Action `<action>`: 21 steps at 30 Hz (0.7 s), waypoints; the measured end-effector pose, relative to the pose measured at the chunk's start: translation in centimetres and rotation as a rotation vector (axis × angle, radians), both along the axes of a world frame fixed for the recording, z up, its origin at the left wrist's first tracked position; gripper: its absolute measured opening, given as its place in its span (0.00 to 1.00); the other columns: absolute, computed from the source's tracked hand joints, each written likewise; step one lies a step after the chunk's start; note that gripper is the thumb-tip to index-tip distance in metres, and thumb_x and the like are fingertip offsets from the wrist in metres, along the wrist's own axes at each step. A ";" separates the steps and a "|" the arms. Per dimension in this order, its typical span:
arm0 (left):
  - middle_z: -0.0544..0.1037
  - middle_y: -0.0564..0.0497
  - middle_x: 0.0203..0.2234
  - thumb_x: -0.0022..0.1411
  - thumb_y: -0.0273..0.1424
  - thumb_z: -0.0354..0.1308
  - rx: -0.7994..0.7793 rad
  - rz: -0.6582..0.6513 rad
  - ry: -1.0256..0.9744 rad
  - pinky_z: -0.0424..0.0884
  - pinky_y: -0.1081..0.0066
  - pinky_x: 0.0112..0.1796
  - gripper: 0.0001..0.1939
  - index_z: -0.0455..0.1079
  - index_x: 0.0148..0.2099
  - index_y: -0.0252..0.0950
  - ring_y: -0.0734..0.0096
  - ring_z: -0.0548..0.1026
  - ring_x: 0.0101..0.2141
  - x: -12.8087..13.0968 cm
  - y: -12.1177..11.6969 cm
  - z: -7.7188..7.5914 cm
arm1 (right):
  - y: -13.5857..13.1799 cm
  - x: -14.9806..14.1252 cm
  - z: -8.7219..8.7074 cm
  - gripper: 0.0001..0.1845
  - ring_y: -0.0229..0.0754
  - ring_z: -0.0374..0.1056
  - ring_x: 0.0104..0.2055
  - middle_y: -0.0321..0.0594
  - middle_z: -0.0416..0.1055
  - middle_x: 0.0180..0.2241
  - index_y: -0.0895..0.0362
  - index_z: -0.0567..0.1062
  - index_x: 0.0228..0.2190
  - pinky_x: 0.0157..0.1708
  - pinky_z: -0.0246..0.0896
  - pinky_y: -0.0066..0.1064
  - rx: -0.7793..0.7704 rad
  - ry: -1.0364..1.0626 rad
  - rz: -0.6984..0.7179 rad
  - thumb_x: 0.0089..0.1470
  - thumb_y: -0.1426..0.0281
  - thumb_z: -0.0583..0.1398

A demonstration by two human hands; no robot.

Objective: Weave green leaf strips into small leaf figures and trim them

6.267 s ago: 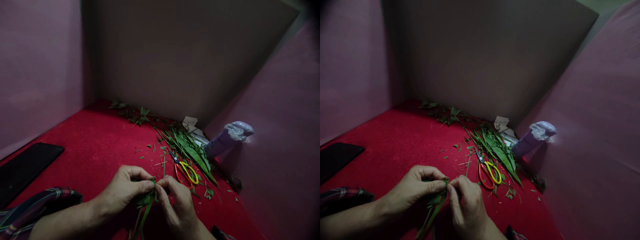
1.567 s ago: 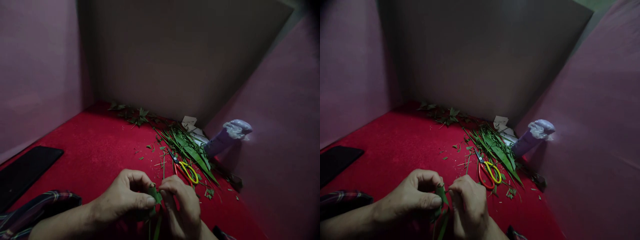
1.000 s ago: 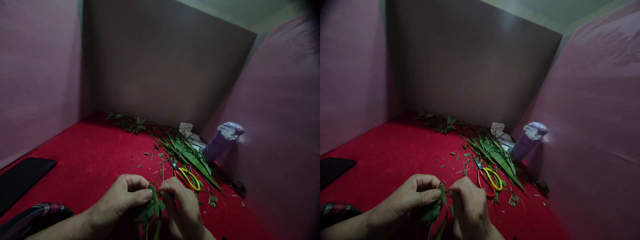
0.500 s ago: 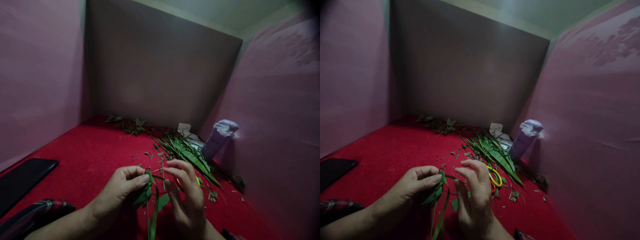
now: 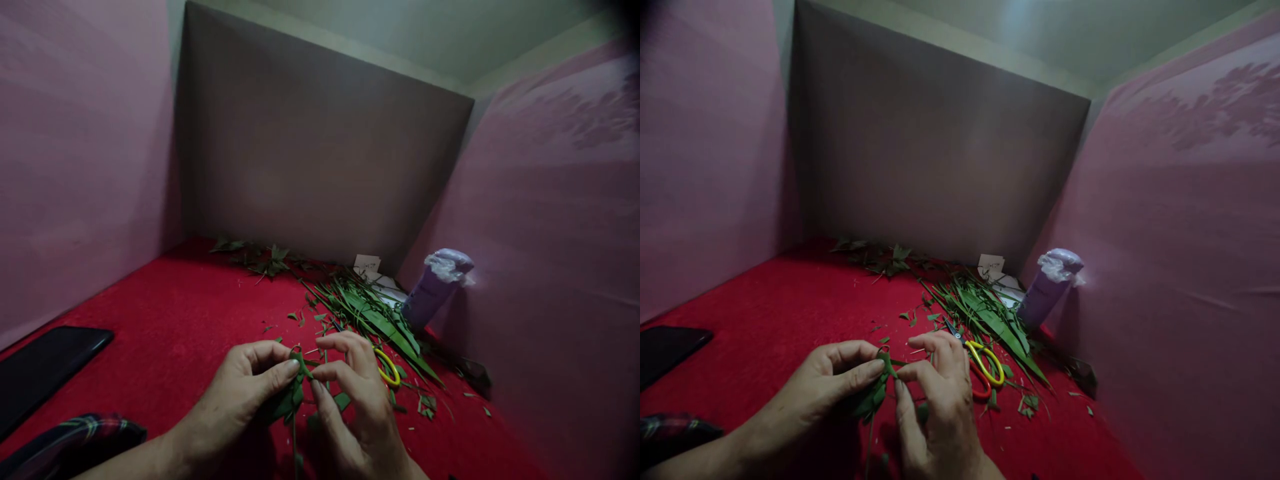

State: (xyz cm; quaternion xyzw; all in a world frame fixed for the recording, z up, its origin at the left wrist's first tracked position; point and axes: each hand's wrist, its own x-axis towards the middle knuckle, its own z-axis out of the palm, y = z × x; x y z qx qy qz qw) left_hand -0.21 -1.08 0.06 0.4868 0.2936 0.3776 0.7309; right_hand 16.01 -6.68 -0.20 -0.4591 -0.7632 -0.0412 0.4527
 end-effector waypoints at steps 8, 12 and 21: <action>0.63 0.60 0.14 0.47 0.37 0.65 0.020 -0.010 0.074 0.52 0.78 0.20 0.14 0.67 0.25 0.31 0.82 0.56 0.17 0.1 0.0 0.2 | 0.2 0.0 0.1 0.12 0.49 0.56 0.48 0.45 0.65 0.42 0.57 0.68 0.33 0.47 0.52 0.47 0.120 -0.080 -0.050 0.48 0.84 0.54; 0.64 0.60 0.14 0.48 0.36 0.65 0.023 0.010 0.072 0.53 0.78 0.20 0.14 0.67 0.25 0.32 0.82 0.57 0.17 0.0 0.1 0.1 | 0.2 -0.1 0.3 0.10 0.49 0.57 0.48 0.45 0.65 0.41 0.57 0.69 0.32 0.47 0.52 0.47 0.136 -0.089 -0.047 0.50 0.83 0.55; 0.69 0.57 0.18 0.51 0.33 0.64 0.064 0.003 0.001 0.59 0.78 0.24 0.08 0.72 0.30 0.33 0.80 0.63 0.21 -0.1 -0.5 0.2 | 0.1 -0.1 0.3 0.08 0.47 0.56 0.52 0.43 0.63 0.46 0.55 0.70 0.34 0.52 0.51 0.45 -0.197 0.137 0.077 0.55 0.76 0.52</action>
